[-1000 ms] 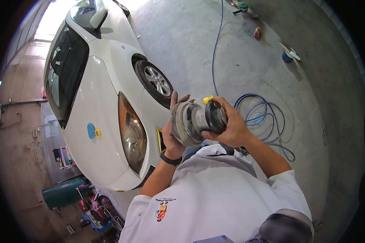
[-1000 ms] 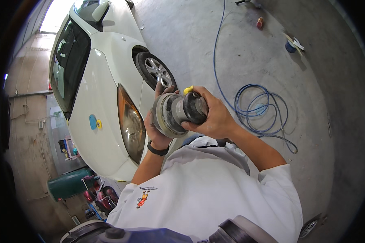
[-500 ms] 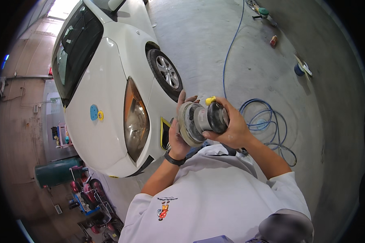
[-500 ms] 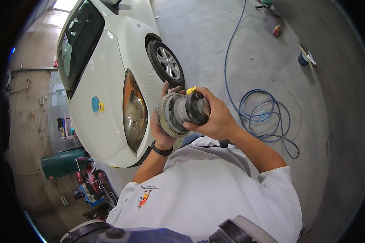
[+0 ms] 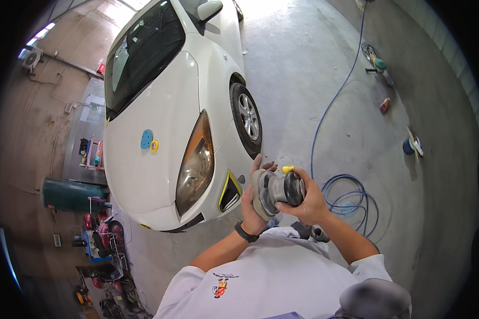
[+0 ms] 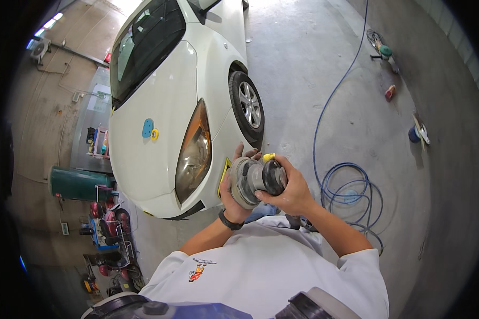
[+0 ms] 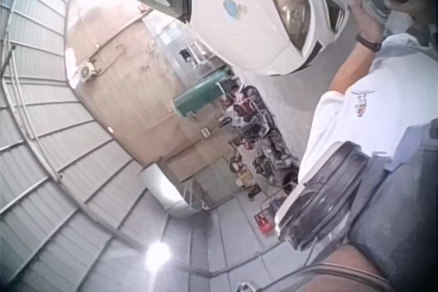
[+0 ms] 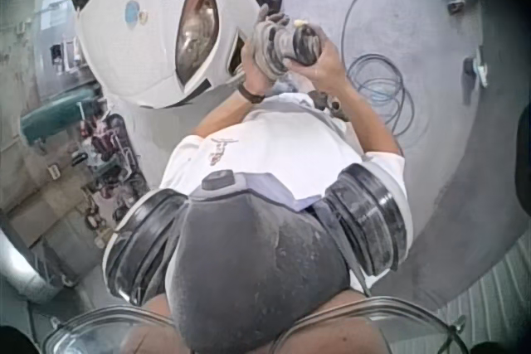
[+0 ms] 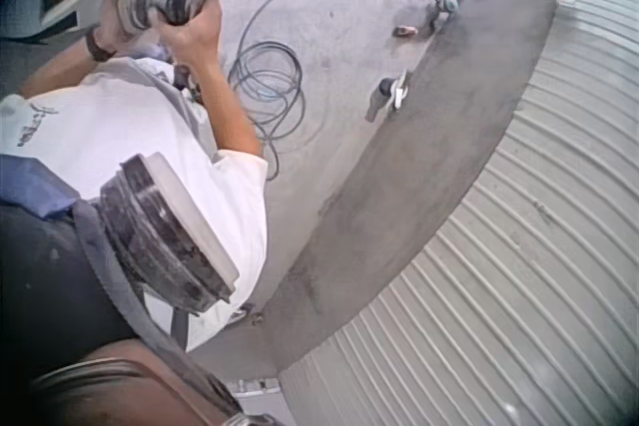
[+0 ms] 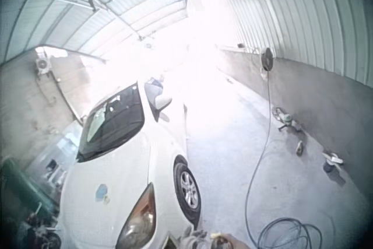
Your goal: The person applies yellow masking tape around the edges of the front bumper vents and headlights on a white car. They then put on a respirator mask, attach a sanding disc to an orbital sander, and connect the air hose.
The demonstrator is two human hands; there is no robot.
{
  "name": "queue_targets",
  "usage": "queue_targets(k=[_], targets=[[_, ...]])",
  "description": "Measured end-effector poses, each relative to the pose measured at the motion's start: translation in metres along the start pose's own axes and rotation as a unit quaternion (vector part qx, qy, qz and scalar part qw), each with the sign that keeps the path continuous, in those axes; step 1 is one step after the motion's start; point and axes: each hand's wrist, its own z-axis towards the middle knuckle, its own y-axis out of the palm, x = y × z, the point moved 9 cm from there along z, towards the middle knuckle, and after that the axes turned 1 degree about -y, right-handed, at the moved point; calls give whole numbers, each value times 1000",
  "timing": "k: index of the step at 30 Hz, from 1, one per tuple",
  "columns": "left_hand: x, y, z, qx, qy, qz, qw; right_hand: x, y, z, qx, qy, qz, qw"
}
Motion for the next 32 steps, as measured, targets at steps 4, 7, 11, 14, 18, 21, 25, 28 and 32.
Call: queue_targets(k=[4, 7, 11, 14, 18, 21, 25, 28, 32], targets=[[0, -20, -10, 71, -43, -78, 994, 0, 4, -2, -10, -11, 5, 1000], [-7, -16, -30, 87, -67, -36, 993, 8, 20, -10, -1, 20, 23, 1000], [11, -25, -37, 53, -70, -78, 993, -6, 27, -24, -35, -19, -20, 999], [10, -22, -57, 69, -49, -100, 991, -13, 47, -32, -52, -36, -22, 998], [19, -39, -83, -13, -57, -70, 996, -29, 77, -51, -46, -99, -171, 979], [69, -85, -103, -11, 33, 202, 979, -35, 104, -65, -96, -101, -361, 922], [87, -86, -189, -155, 107, 537, 823, -22, 173, -99, -218, -155, -487, 831], [73, -91, -233, -117, 143, 597, 781, 16, 217, -126, -312, -67, -533, 784], [49, -128, -282, -98, 129, 468, 868, 34, 252, -167, -343, -78, -557, 753]])
